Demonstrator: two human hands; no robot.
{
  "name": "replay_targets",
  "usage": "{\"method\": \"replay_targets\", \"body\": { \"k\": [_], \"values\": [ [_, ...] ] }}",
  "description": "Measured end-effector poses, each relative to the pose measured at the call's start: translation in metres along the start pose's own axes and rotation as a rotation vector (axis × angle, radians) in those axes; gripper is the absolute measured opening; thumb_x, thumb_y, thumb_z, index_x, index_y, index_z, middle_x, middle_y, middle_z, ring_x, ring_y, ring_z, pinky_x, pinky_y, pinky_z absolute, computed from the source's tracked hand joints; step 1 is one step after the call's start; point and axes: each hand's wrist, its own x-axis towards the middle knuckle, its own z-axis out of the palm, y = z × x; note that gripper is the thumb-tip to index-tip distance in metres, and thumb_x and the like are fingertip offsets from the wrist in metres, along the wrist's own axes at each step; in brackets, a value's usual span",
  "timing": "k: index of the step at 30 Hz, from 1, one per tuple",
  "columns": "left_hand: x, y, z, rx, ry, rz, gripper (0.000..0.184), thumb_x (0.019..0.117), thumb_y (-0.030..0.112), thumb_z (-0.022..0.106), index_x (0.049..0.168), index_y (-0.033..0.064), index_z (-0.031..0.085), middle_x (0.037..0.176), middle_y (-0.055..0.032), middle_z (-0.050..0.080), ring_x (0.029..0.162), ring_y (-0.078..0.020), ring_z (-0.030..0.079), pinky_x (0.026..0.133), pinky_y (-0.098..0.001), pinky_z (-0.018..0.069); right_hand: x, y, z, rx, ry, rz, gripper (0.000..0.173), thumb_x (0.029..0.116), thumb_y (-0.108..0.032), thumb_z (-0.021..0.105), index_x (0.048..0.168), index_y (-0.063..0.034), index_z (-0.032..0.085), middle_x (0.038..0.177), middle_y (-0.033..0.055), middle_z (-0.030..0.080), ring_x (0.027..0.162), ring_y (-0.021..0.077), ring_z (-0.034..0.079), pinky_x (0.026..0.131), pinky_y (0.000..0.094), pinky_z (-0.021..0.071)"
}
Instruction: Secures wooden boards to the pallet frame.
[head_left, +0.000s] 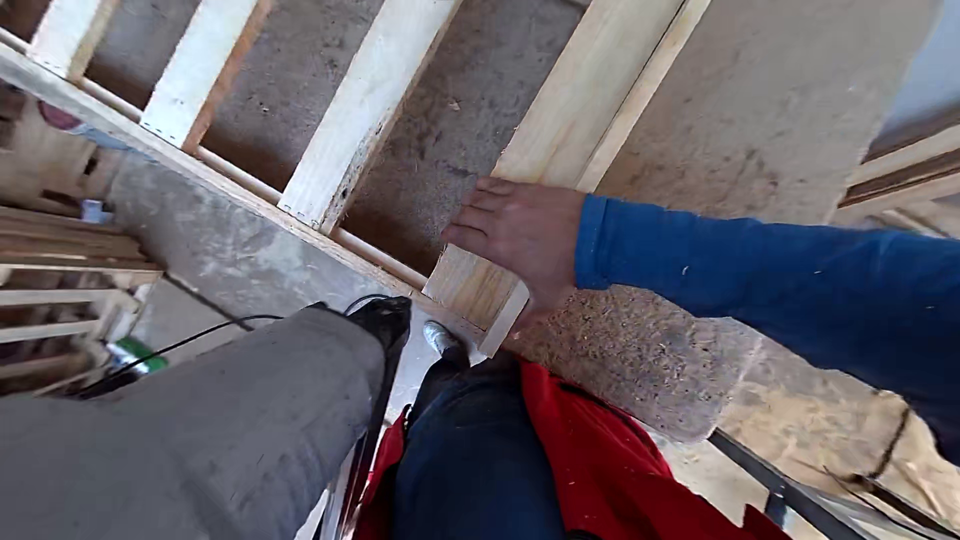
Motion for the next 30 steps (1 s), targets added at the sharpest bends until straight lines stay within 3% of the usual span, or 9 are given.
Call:
{"method": "replay_targets", "body": {
  "k": [3,6,9,12,17,19,22,24,30],
  "values": [
    [0.02,0.011,0.011,0.038,-0.036,-0.01,0.022,0.1073,0.036,0.052,0.112,0.0288,0.072,0.089,0.0166,0.069,0.074,0.0054,0.062,0.07,-0.0179,0.053,-0.001,-0.001,0.001,0.002,0.011,0.0,0.135,0.0429,-0.087,0.077,0.144,-0.0017,0.048,0.133,0.0207,0.061,0.129,0.0414,0.056,0.118,0.0551,0.0349],
    [0.046,0.021,0.026,0.043,-0.086,0.016,0.023,0.1027,0.024,0.057,0.114,0.0101,0.071,0.1,0.0072,0.072,0.093,0.0018,0.065,0.091,-0.0206,0.0516,-0.001,0.003,0.003,0.013,0.046,-0.022,0.131,0.0437,-0.083,0.078,0.141,0.0005,0.05,0.13,0.0207,0.063,0.124,0.041,0.059,0.116,0.0557,0.036],
    [0.045,0.041,0.03,0.212,0.035,-0.013,0.015,0.1041,0.026,0.06,0.108,0.0205,0.073,0.094,0.0132,0.074,0.085,0.0019,0.069,0.084,-0.0224,0.0576,-0.002,0.005,0.006,0.031,0.082,-0.037,0.126,0.0469,-0.082,0.078,0.137,0.0019,0.053,0.126,0.0202,0.064,0.122,0.0406,0.06,0.116,0.0554,0.0357],
    [0.047,0.06,0.043,0.306,0.117,-0.02,0.013,0.1017,0.013,0.06,0.102,0.0128,0.073,0.091,0.0138,0.076,0.087,0.0049,0.07,0.086,-0.0172,0.0559,-0.002,0.006,0.007,0.029,0.076,-0.033,0.126,0.0477,-0.085,0.076,0.136,0.0021,0.053,0.124,0.0198,0.065,0.122,0.0403,0.06,0.116,0.0554,0.0359],
    [0.049,0.059,0.032,0.333,0.074,-0.13,0.015,0.1043,0.036,0.059,0.109,0.0277,0.071,0.089,0.0164,0.071,0.079,0.0024,0.067,0.077,-0.0229,0.0583,-0.006,0.005,0.004,0.051,0.086,-0.042,0.122,0.0478,-0.083,0.078,0.133,0.0022,0.055,0.122,0.0188,0.065,0.121,0.0389,0.06,0.115,0.054,0.0349],
    [0.051,0.06,0.03,0.327,0.061,-0.144,0.015,0.1048,0.03,0.058,0.11,0.0219,0.07,0.088,0.0139,0.07,0.076,0.0011,0.066,0.076,-0.0235,0.0579,-0.018,-0.005,-0.012,0.047,0.038,-0.021,0.114,0.054,-0.077,0.082,0.135,-0.0014,0.057,0.124,0.0144,0.065,0.125,0.0345,0.058,0.115,0.0486,0.035],
    [0.055,0.064,0.033,0.342,0.068,-0.164,0.013,0.1021,0.021,0.06,0.106,0.0117,0.068,0.083,0.01,0.069,0.072,-0.0003,0.065,0.074,-0.0236,0.0578,-0.005,0.005,0.006,0.05,0.091,-0.031,0.124,0.0447,-0.085,0.076,0.131,0.0021,0.056,0.121,0.018,0.066,0.119,0.0379,0.061,0.113,0.0531,0.037],
    [0.051,0.065,0.033,0.33,0.076,-0.192,0.013,0.1018,0.024,0.062,0.108,0.0189,0.071,0.085,0.0136,0.071,0.074,0.001,0.066,0.074,-0.0233,0.0579,-0.002,0.006,0.009,0.053,0.079,-0.032,0.129,0.044,-0.087,0.075,0.134,0.0031,0.054,0.122,0.0192,0.065,0.12,0.0384,0.061,0.113,0.054,0.0368],
    [0.045,0.06,0.044,0.301,-0.004,-0.115,0.018,0.1064,0.028,0.056,0.114,0.0196,0.069,0.088,0.0123,0.07,0.078,0.0018,0.066,0.077,-0.0215,0.0573,-0.002,0.008,0.013,0.062,0.116,-0.02,0.127,0.0447,-0.088,0.074,0.132,0.0021,0.057,0.119,0.0172,0.067,0.116,0.0366,0.063,0.111,0.0538,0.0393]
  ]
}}
